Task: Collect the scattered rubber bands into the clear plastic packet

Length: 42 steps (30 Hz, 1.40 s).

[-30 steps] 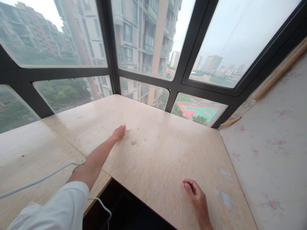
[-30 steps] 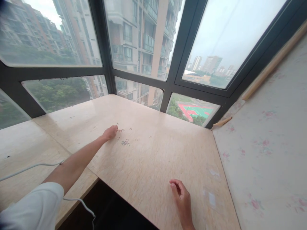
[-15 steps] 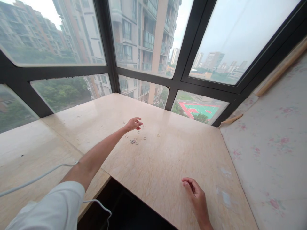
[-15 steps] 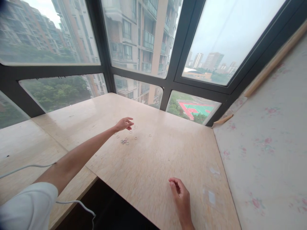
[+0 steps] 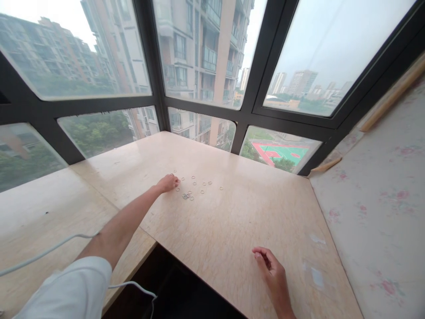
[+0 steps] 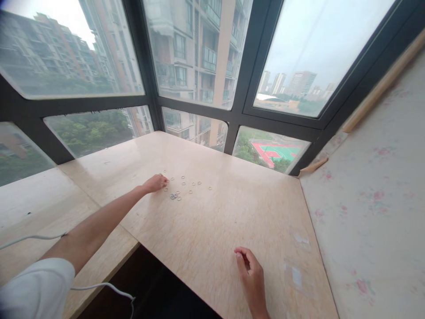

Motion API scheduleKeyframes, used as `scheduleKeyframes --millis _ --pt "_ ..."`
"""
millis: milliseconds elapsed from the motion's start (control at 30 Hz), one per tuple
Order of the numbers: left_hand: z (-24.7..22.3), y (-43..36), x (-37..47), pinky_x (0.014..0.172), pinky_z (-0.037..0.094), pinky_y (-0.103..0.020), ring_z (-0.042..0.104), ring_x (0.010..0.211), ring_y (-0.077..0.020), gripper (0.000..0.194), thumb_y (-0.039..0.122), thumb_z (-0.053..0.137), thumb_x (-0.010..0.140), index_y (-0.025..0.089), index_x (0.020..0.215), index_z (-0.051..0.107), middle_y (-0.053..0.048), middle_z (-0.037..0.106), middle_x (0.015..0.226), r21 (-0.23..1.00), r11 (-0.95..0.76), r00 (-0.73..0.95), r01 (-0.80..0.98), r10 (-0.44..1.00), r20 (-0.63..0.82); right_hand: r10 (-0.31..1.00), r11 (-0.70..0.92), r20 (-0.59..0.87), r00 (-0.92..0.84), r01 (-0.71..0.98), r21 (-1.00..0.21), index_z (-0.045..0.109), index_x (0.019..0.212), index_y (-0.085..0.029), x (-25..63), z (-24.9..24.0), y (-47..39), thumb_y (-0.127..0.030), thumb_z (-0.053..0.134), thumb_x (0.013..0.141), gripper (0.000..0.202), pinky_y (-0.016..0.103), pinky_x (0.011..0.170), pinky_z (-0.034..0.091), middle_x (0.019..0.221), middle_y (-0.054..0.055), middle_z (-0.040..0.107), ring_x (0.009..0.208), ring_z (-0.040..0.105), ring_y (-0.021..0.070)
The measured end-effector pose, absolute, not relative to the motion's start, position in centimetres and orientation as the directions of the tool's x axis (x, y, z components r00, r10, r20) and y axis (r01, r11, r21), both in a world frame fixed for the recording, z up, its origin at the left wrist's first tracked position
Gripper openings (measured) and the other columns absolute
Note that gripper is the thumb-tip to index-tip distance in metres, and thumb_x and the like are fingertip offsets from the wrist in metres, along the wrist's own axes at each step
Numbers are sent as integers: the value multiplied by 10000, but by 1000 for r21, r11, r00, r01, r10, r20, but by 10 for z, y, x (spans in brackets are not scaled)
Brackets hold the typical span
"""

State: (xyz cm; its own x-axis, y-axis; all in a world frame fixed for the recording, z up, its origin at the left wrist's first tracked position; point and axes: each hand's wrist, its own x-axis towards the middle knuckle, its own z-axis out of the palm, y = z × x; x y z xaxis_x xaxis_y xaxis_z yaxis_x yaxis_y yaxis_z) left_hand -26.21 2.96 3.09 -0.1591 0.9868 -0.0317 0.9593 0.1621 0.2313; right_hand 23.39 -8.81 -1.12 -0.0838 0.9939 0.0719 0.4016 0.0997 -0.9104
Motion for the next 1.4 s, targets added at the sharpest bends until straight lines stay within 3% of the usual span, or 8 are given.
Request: scheduleKeyframes --millis 200,367,467,667,833,1000,1200,1400 --pt "32 17 -269 753 452 -294 613 852 -225 181 235 544 710 182 786 700 -88 673 887 318 149 -150 936 988 -20 993 110 84 -81 405 -908 680 846 -177 233 -10 -88 -500 546 785 355 296 745 538 874 99 708 826 665 231" --pt "32 8 -271 734 463 -281 617 784 -192 173 241 566 679 188 795 683 -29 666 741 500 171 -210 849 977 23 992 120 98 -75 406 -906 688 839 -176 233 -9 -89 -496 556 777 351 298 731 540 872 103 714 819 670 235" --pt "35 7 -272 696 491 -284 638 773 -192 200 288 601 683 172 832 668 -43 683 765 652 209 -312 729 949 45 993 116 96 -69 412 -904 692 831 -175 232 -7 -90 -498 564 770 353 302 722 539 866 102 715 808 669 238" --pt "55 3 -278 659 552 -298 681 774 -202 440 417 736 633 109 930 632 -110 712 856 891 195 -396 410 918 -18 995 92 73 -61 410 -907 689 843 -178 232 -7 -90 -525 564 764 377 310 733 535 883 100 713 827 662 245" --pt "63 -1 -279 672 561 -327 684 739 -210 531 361 853 463 110 881 644 -128 721 869 939 216 -356 266 928 -113 996 83 58 -72 414 -906 683 860 -179 234 -10 -90 -524 560 770 377 313 758 527 899 97 710 840 655 241" --pt "63 -4 -276 673 543 -317 673 717 -192 525 277 867 427 113 872 644 -101 716 827 954 241 -332 179 927 -172 996 84 60 -70 414 -906 680 866 -176 234 -10 -91 -511 560 773 368 318 760 525 900 97 708 836 652 240" --pt "62 -8 -253 669 540 -321 675 729 -194 458 253 844 494 125 884 642 -88 712 834 930 250 -186 268 961 -204 994 109 88 -71 412 -905 686 860 -173 234 -10 -90 -485 564 780 345 318 740 526 888 99 710 833 658 242" --pt "67 -4 -201 703 552 -334 679 778 -197 461 238 812 579 120 988 635 -100 691 925 951 116 8 286 992 -123 993 114 92 -73 405 -907 687 869 -175 233 -8 -91 -461 566 790 321 327 753 526 899 98 710 839 657 239"
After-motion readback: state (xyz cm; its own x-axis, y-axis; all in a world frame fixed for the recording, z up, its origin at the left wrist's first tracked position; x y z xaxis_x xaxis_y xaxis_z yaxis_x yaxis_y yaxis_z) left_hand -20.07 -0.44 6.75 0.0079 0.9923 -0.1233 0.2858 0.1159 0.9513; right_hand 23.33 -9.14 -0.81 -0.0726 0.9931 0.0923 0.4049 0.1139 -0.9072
